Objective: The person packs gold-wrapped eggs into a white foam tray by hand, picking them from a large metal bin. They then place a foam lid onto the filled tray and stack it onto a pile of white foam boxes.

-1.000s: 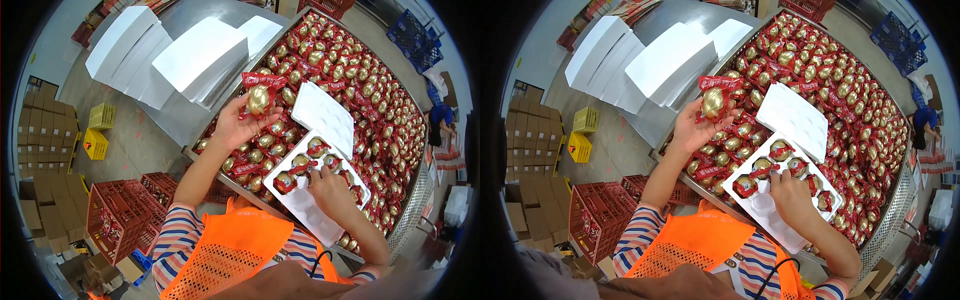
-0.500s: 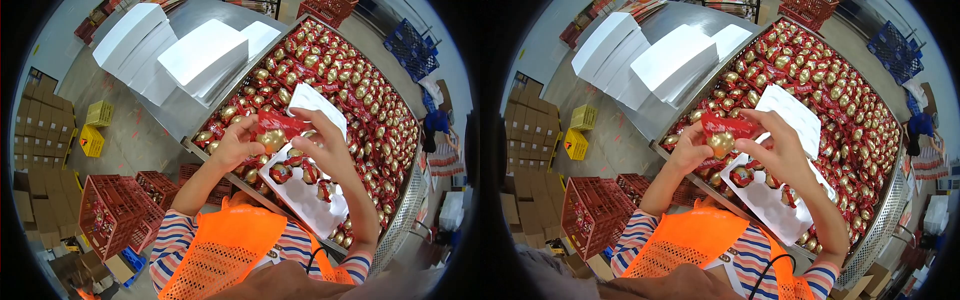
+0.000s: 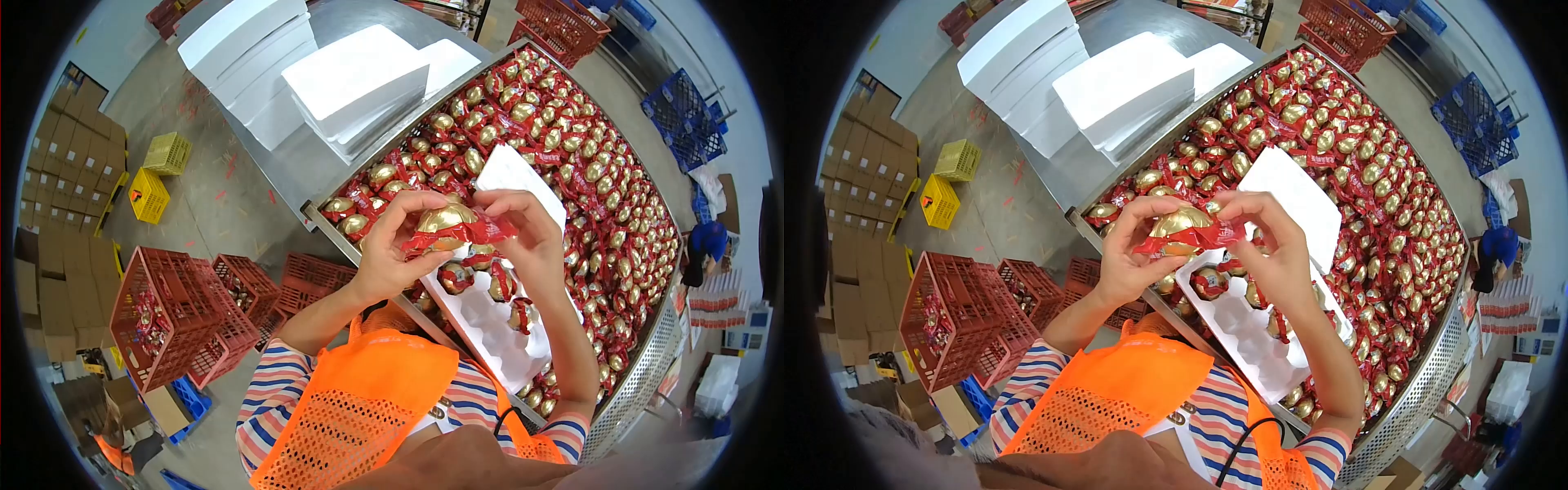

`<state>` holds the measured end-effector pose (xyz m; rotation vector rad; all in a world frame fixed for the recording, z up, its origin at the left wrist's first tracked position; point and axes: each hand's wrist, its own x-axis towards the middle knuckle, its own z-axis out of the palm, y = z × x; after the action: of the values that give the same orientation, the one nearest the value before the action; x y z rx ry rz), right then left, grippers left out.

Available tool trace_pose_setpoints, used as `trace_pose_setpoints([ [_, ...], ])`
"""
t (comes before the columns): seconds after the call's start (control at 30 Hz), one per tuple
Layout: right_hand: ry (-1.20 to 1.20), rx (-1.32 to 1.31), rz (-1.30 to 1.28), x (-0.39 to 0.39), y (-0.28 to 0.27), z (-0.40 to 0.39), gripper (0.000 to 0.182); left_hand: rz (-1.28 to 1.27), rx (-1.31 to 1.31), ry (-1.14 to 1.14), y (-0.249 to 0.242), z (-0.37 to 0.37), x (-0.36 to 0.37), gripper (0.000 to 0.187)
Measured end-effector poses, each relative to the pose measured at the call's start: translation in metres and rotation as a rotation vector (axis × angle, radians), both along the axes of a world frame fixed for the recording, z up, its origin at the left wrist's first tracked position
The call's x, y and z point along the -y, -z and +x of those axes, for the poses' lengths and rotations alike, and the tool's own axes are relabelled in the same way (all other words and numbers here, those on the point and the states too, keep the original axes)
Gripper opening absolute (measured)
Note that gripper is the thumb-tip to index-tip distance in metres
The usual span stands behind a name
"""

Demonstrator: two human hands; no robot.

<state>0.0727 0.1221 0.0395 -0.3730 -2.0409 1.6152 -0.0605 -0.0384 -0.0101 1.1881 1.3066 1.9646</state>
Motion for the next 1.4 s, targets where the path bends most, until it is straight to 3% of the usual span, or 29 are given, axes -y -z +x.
trace_pose_setpoints([
  [0.1,-0.007,-0.035,0.511,0.007,-0.02,0.009,0.041,-0.05,-0.447,-0.214,-0.005,-0.007,0.003,0.065],
  [0.23,0.0,-0.141,0.858,0.022,-0.016,0.013,0.042,-0.031,-0.27,-0.252,0.002,0.006,0.002,0.069],
  [0.37,0.047,-0.305,1.132,0.025,-0.006,0.008,0.031,-0.02,-0.502,-0.316,0.002,0.008,-0.002,0.071],
  [0.43,0.035,-0.376,1.202,0.025,-0.001,0.01,0.029,0.013,-0.453,-0.365,0.004,0.009,-0.004,0.07],
  [0.77,-0.032,-0.447,1.012,0.021,-0.001,0.008,0.021,0.121,-0.512,-0.393,0.006,0.003,-0.008,0.063],
  [1.1,-0.044,-0.438,1.157,0.035,0.0,0.01,0.015,0.354,-0.593,-0.4,0.02,0.001,-0.01,0.061],
  [1.3,0.045,-0.147,1.126,0.041,-0.021,0.019,0.039,0.296,-0.281,-0.258,0.024,0.007,-0.015,0.067],
  [1.37,0.058,-0.002,1.045,0.04,-0.023,0.023,0.045,0.08,-0.586,-0.264,0.013,0.012,-0.012,0.073],
  [1.4,0.051,0.052,0.982,0.037,-0.02,0.026,0.047,0.209,-0.525,-0.205,0.018,0.016,-0.019,0.069],
])
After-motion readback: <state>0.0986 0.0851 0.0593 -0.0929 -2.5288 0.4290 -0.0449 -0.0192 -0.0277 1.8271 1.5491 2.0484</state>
